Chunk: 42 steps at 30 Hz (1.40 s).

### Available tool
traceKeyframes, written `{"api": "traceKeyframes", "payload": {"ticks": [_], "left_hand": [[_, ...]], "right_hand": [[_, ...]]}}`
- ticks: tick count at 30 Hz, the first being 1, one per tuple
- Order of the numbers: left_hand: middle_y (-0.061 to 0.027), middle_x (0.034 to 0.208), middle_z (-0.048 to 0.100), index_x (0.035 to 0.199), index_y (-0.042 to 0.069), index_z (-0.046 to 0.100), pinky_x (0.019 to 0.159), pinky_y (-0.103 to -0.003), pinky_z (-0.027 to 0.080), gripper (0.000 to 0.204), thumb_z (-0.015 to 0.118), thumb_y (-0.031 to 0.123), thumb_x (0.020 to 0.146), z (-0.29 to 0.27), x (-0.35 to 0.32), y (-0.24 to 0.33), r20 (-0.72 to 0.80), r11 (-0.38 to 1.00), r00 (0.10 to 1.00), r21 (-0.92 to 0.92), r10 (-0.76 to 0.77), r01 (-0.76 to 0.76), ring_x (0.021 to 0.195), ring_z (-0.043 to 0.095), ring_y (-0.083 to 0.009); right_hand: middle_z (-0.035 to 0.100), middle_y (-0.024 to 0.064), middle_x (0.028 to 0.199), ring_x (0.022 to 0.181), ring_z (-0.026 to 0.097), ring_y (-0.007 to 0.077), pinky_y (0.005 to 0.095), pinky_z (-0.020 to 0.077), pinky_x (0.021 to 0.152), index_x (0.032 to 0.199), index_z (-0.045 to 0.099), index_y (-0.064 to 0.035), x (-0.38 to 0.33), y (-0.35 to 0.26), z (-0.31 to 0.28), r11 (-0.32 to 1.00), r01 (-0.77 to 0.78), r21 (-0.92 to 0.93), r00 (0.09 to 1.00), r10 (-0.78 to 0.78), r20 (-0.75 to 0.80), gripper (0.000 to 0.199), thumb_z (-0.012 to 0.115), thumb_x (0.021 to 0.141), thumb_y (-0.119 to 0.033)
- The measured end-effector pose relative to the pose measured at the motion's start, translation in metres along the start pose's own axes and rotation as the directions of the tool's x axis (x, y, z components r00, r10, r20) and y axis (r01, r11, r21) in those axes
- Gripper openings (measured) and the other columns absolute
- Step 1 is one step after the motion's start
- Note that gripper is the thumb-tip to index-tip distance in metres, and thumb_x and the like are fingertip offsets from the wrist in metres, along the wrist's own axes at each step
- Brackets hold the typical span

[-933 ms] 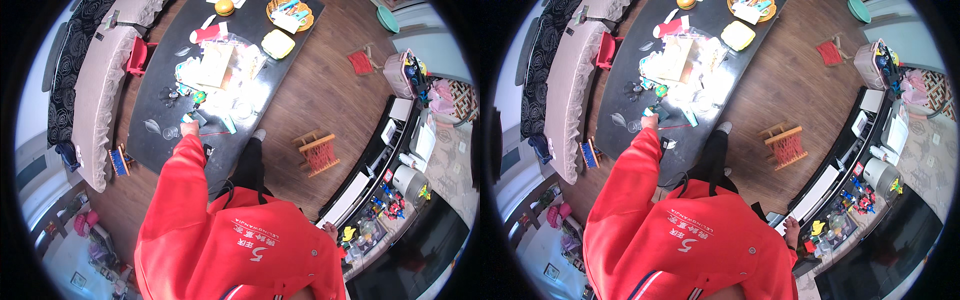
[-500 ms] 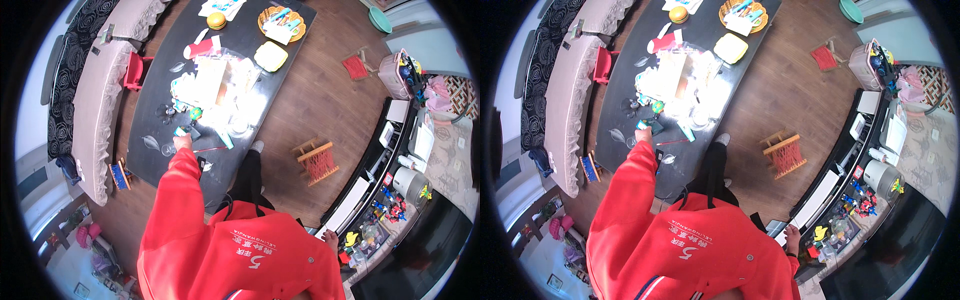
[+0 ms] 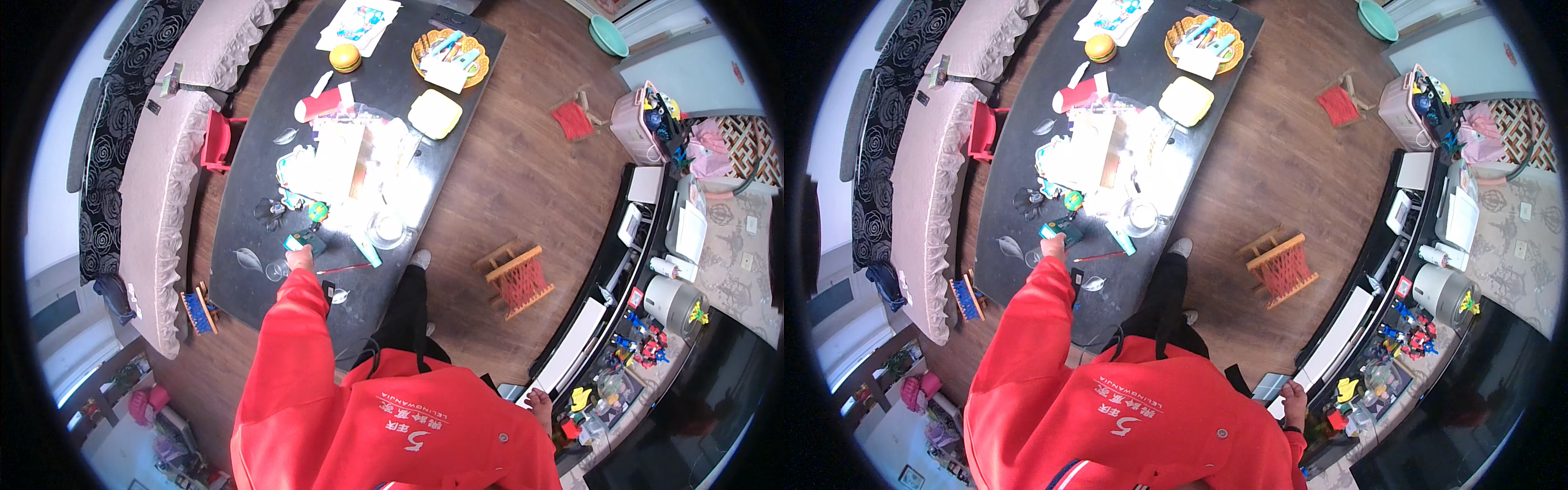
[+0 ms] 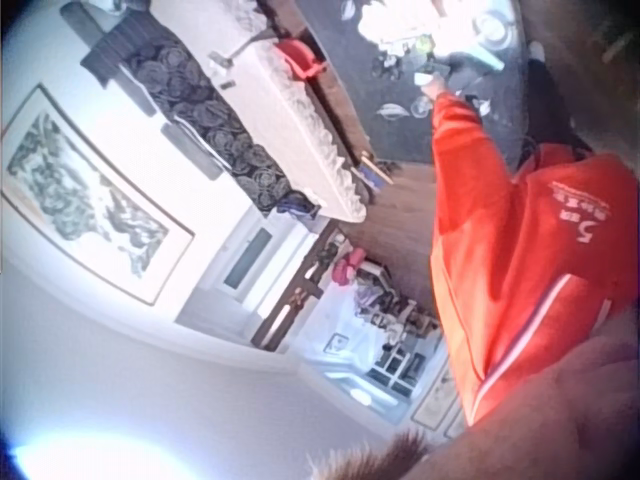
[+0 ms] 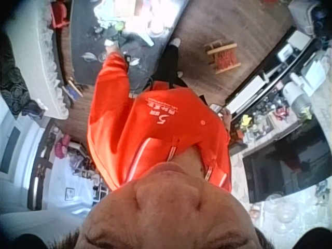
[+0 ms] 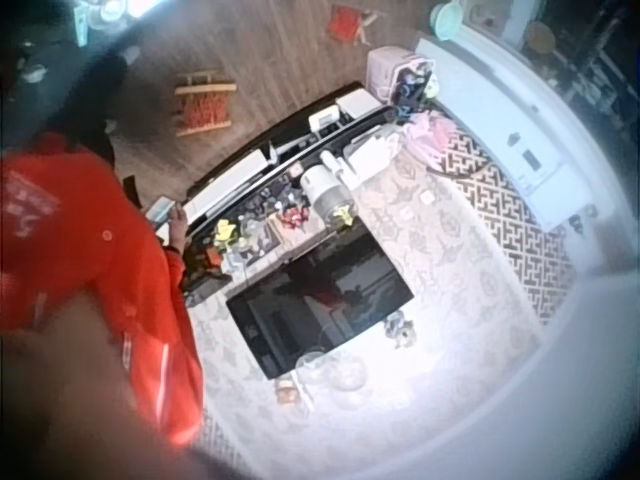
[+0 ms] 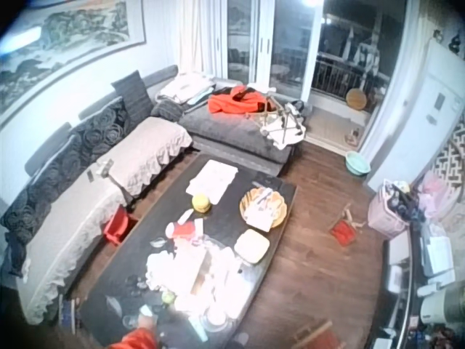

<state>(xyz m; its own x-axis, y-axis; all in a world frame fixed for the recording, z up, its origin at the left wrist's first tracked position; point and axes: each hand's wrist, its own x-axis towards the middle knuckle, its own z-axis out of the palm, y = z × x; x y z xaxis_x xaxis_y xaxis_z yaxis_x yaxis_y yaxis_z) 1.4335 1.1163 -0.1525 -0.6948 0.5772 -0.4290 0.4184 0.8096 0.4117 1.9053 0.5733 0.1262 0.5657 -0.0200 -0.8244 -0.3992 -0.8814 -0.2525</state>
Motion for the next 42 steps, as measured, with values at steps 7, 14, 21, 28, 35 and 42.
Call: {"api": "traceKeyframes", "payload": {"ticks": [7,14,21,28,35,42], "left_hand": [[-0.0168,0.069,0.064,0.074,-0.005,0.06,0.061,-0.037,0.05,0.029,0.073,0.019,0.062,-0.008,0.001,-0.012,0.058,0.996,0.997,-0.072,-0.041,0.045,0.066,0.065,-0.0284],[-0.0134,0.069,0.062,0.084,-0.005,0.056,0.056,-0.035,0.049,0.034,0.071,0.017,0.063,-0.013,-0.002,-0.013,0.069,0.994,0.996,-0.088,-0.054,0.06,0.059,0.062,-0.0243],[-0.0177,0.077,0.065,0.085,-0.006,0.056,0.068,-0.039,0.049,0.042,0.074,0.023,0.061,-0.033,-0.01,-0.009,0.0,0.99,1.0,0.141,-0.01,0.01,0.076,0.064,-0.0323],[-0.0152,0.073,0.063,0.078,-0.004,0.061,0.065,-0.036,0.05,0.033,0.076,0.015,0.056,-0.019,0.023,-0.046,0.149,0.816,0.957,0.5,0.249,-0.291,0.073,0.063,-0.0258],[-0.018,0.081,0.065,0.085,-0.005,0.062,0.062,-0.038,0.05,0.036,0.078,0.011,0.057,-0.016,0.012,-0.021,-0.099,0.98,0.981,0.093,-0.164,0.173,0.069,0.064,-0.0277],[-0.0219,0.109,0.059,0.109,-0.003,0.049,0.088,-0.041,0.046,0.066,0.079,0.024,0.057,-0.047,-0.044,0.033,-0.199,0.949,0.956,0.185,-0.217,0.254,0.101,0.058,-0.0354]], "right_hand": [[0.062,0.003,0.093,0.078,0.06,0.0128,0.0237,0.0437,0.057,0.115,0.053,-0.0026,0.007,0.008,-0.003,1.0,0.015,0.016,0.999,-0.016,0.05,0.036,0.059,0.087,-0.024],[0.062,0.0036,0.094,0.08,0.06,0.0134,0.0247,0.0437,0.06,0.115,0.053,-0.0022,0.008,-0.007,0.004,0.999,0.033,-0.016,0.997,-0.031,0.073,0.035,0.057,0.087,-0.022],[0.062,0.0021,0.094,0.08,0.059,0.0131,0.0271,0.0443,0.064,0.113,0.055,-0.0041,0.005,-0.018,0.007,0.998,0.016,-0.059,0.999,-0.013,0.052,0.033,0.058,0.087,-0.024],[0.061,0.0005,0.084,0.071,0.058,0.0102,0.0226,0.0425,0.056,0.109,0.057,-0.0036,0.007,-0.01,0.01,0.999,0.013,-0.046,0.999,-0.012,0.032,0.029,0.058,0.085,-0.021],[0.061,0.0011,0.083,0.069,0.058,0.0114,0.0235,0.0424,0.054,0.106,0.057,-0.0037,0.016,0.003,0.009,0.996,0.073,0.045,0.996,-0.075,0.044,0.025,0.06,0.085,-0.016],[0.061,0.0011,0.084,0.068,0.058,0.0119,0.0251,0.0415,0.054,0.107,0.057,-0.005,0.024,0.01,0.01,0.997,0.045,0.066,0.998,-0.047,0.039,0.027,0.06,0.085,-0.019]]}}
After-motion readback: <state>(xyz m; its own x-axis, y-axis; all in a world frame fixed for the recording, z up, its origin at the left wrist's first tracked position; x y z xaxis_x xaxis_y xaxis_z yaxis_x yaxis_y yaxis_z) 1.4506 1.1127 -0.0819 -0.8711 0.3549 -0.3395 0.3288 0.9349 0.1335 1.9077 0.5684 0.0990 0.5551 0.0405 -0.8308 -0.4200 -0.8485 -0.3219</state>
